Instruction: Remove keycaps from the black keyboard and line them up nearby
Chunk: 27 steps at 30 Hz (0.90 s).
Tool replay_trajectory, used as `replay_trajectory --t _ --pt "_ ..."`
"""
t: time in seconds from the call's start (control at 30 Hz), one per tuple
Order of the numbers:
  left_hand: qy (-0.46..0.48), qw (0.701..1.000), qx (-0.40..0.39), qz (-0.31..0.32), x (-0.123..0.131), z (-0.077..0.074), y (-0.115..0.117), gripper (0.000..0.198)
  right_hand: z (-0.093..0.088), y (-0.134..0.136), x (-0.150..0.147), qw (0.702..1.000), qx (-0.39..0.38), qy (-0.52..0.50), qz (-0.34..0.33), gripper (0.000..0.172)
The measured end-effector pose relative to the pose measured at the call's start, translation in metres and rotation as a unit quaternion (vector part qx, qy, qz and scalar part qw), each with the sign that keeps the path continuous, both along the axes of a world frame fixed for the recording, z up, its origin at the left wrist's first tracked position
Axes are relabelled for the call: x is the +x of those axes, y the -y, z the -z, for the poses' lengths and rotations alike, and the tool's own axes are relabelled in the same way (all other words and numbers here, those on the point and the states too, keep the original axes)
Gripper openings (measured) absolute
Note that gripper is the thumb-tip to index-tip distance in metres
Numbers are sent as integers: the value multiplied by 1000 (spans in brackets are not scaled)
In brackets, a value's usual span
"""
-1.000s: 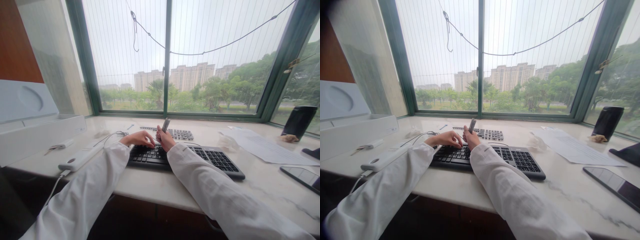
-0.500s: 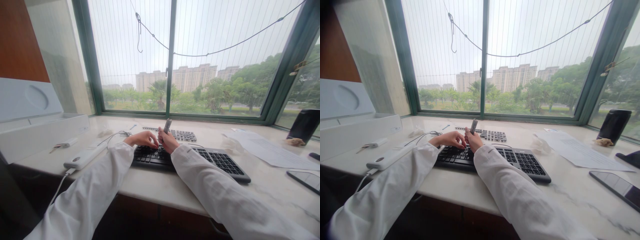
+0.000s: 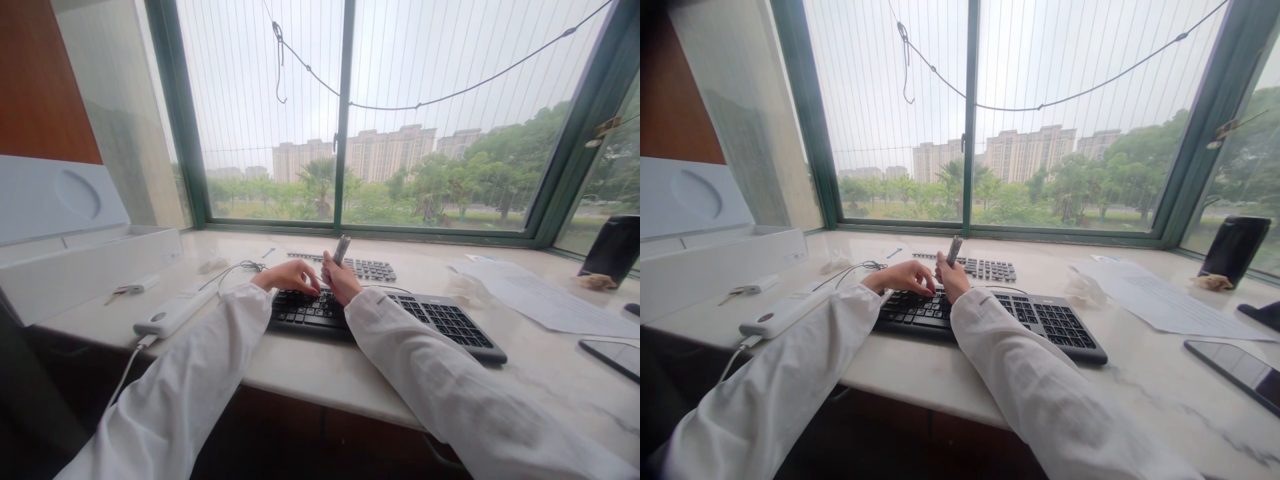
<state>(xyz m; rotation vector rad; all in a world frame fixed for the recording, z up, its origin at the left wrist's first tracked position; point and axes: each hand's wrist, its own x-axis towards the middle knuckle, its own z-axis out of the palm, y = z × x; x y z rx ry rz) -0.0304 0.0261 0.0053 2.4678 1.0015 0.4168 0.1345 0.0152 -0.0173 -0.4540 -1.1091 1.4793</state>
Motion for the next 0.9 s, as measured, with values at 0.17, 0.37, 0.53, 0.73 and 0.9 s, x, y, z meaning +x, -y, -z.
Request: replay_trajectory --t 0.17,0.37,0.53,0.73,0.9 --pt "4 1000 -9 -10 -2 5 -4 41 -1 7 -5 999 1 41 12 47" --pt "0 1000 -23 -17 -2 6 -6 43 2 -7 -12 987 -84 76 117 41" --pt "5 999 -35 -26 0 1 -1 42 6 -20 -17 973 -101 129 165 37" --pt "14 998 -46 -52 0 4 -3 39 8 -8 -22 937 46 256 233 30" --pt "15 998 -45 -51 -2 5 -4 39 10 -4 -25 928 61 276 242 31"
